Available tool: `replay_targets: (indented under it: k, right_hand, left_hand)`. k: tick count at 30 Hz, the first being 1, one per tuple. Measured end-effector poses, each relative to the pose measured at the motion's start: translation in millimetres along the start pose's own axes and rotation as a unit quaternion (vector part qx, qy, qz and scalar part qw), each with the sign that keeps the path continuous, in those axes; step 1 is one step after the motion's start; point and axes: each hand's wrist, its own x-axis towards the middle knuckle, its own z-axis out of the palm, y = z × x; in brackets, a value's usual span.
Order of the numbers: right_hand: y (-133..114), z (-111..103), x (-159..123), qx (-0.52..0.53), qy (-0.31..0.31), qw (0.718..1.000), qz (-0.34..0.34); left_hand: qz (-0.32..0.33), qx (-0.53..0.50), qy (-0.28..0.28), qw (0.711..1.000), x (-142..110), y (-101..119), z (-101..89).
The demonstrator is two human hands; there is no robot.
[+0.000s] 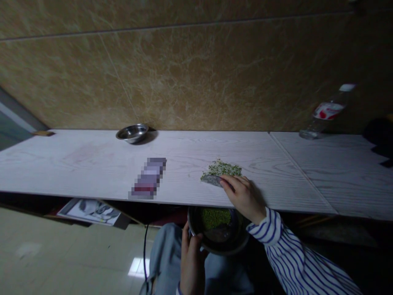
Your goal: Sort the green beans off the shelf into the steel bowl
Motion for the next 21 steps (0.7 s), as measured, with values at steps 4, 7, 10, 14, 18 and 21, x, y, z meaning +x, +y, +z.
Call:
replay_targets:
  k: [4, 7, 10, 14, 18, 21]
  right_hand:
    - [3.2, 1.8, 2.1, 0.003, 0.001, 1.000, 0.015]
    - [5.1, 3.2, 2.5, 0.008, -0.002, 1.000, 0.023]
    - [6.1, 4.2, 2.1, 0.018, 0.010, 0.999, 0.028]
    - [7.6, 3.4, 2.7, 0.029, 0.049, 0.998, 0.029]
    - [11.9, -0.9, 3.9, 0.034, 0.086, 0.996, 0.016]
    - [14.3, -4.4, 2.5, 0.041, 0.107, 0.993, 0.020]
  left_hand:
    - [-0.035, -0.035, -0.004, 0.999, -0.6, 1.6, 3.6]
    - [-0.031, -0.029, 0.001, 0.999, -2.4, 4.0, 5.8]
    - [-0.034, -0.025, 0.001, 0.999, -3.6, 5.8, 7.2]
    - [-0.034, -0.025, -0.006, 0.999, -3.3, 7.1, 8.7]
    - [-0.035, -0.015, -0.006, 0.999, -1.4, 7.7, 8.2]
    - [-0.037, -0.005, -0.011, 0.999, -0.1, 8.2, 7.4]
